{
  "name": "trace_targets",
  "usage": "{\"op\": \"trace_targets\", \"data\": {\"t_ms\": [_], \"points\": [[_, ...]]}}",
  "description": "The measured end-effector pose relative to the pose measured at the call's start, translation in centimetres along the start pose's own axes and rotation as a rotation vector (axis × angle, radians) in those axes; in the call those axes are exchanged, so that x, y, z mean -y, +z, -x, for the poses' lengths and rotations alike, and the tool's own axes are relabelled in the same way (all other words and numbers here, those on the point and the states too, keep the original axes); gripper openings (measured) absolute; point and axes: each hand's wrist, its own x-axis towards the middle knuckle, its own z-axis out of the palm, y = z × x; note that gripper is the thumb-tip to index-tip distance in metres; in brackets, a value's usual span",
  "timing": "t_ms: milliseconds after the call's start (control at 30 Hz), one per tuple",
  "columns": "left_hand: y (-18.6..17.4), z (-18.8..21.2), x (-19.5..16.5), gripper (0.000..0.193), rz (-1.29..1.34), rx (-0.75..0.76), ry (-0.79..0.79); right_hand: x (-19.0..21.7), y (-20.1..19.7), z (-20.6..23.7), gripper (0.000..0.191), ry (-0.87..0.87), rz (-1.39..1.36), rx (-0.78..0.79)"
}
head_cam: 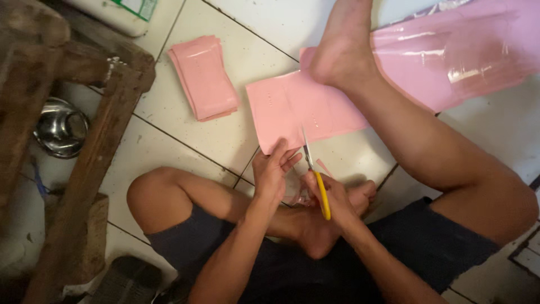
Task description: The person sits on the tiled floor and cuts a large pink latex sheet into smaller rectangular pieces using scissors, trimming strips and squaring off each piece. Cut pieces are stacked on the floor beside them as they work through the sheet.
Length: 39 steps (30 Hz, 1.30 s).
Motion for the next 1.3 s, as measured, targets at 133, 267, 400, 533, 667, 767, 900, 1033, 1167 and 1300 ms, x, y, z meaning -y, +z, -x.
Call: {"op": "trace_targets", "data": {"t_ms": [133,267,400,533,667,767,900,1033,1167,1300], "points": [[0.0,0.0,-0.1,0.025,0.014,-0.017,-0.019,0.3,-0.3,-0.5,0.048,0.025,0.036,-0.024],[0.0,0.0,-0.2,0.027,0.012,0.002,-0.009,0.8,-0.8,-0.2,0.043,0.147,-0.040,-0.092],[0.0,0.1,-0.4,0.031,-0.009,0.019,-0.020,1.5,-1.4,-0.3,0.042,0.137,0.064,-0.132],[0.1,0.1,-0.5,0.033,-0.022,0.046,-0.013,3.2,-1.4,-1.7,0.040,0.160,0.038,-0.080],[0.2,0.3,-0.6,0.034,-0.053,0.035,-0.003,4.7,-1.1,-2.8,0.043,0.060,0.105,-0.015],[0.1,0.3,-0.6,0.032,-0.084,0.041,-0.001,5.2,-0.7,-2.7,0.048,0.116,0.061,-0.091],[-0.2,0.3,-0.6,0.029,-0.098,0.051,-0.001,5.9,-0.1,-2.4,0.049,0.055,0.109,-0.086],[-0.3,0.3,-0.6,0.023,-0.132,0.067,0.049,7.3,1.1,-2.7,0.051,0.006,0.120,-0.120],[0.1,0.6,-1.1,0.020,-0.153,0.065,0.100,9.2,2.8,-3.5,0.045,-0.034,-0.034,-0.110],[0.0,1.9,-2.1,0.022,-0.262,0.057,0.184,12.2,3.9,-6.1,0.052,-0.134,-0.020,-0.113]]}}
